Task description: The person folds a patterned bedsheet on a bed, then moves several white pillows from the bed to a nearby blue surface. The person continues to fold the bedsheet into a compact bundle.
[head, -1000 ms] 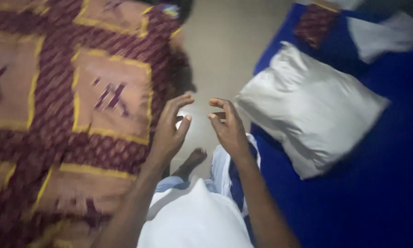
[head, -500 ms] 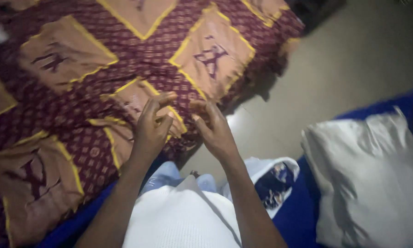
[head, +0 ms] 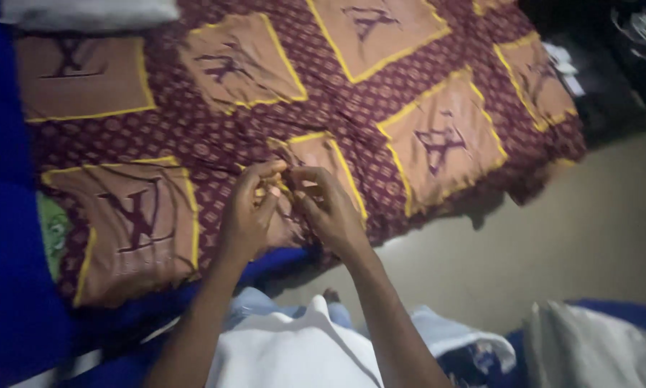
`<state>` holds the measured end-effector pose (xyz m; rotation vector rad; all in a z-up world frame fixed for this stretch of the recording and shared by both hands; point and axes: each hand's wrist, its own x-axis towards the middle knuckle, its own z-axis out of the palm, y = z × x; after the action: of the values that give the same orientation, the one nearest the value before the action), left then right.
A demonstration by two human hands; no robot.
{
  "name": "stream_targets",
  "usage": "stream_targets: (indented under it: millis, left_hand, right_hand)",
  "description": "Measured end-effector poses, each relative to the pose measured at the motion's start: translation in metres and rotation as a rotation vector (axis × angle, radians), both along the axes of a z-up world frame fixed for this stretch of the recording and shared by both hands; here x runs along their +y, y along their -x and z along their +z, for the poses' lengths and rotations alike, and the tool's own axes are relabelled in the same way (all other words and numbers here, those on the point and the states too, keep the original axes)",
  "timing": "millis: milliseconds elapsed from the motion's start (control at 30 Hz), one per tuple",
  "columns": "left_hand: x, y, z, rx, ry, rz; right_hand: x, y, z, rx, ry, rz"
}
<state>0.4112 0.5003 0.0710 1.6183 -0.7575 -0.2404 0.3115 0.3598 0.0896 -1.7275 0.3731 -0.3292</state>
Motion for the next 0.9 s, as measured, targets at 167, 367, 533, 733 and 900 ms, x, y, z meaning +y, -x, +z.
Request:
stream_targets:
  millis: [167, 367, 533, 733, 900]
  left_hand:
    - [0.036, -0.06, 0.004, 0.126, -0.013, 0.054]
    - [0.073, -0.14, -0.002, 0.139, -0.034, 0.127]
    - [0.086, -0.198, -0.01, 0.081, -0.01, 0.177]
    - [0.083, -0.266, -0.035, 0.112, 0.032, 0.194]
    - [0.073, -0.311, -0.06, 0.323, -0.058, 0.205]
  right_hand:
    - [0.023, -0.076, -0.01, -0.004, -0.077, 0.099]
    - [0.048, -0.17, -0.032, 0.009, -0.051, 0.151]
    - [0.063, -0.234, -0.055, -0.023, -0.141, 0.213]
    - [0.063, -0.305, -0.061, 0.046, -0.011, 0.261]
    - [0.047, -0.375, -0.089, 0.051, -0.094, 0.297]
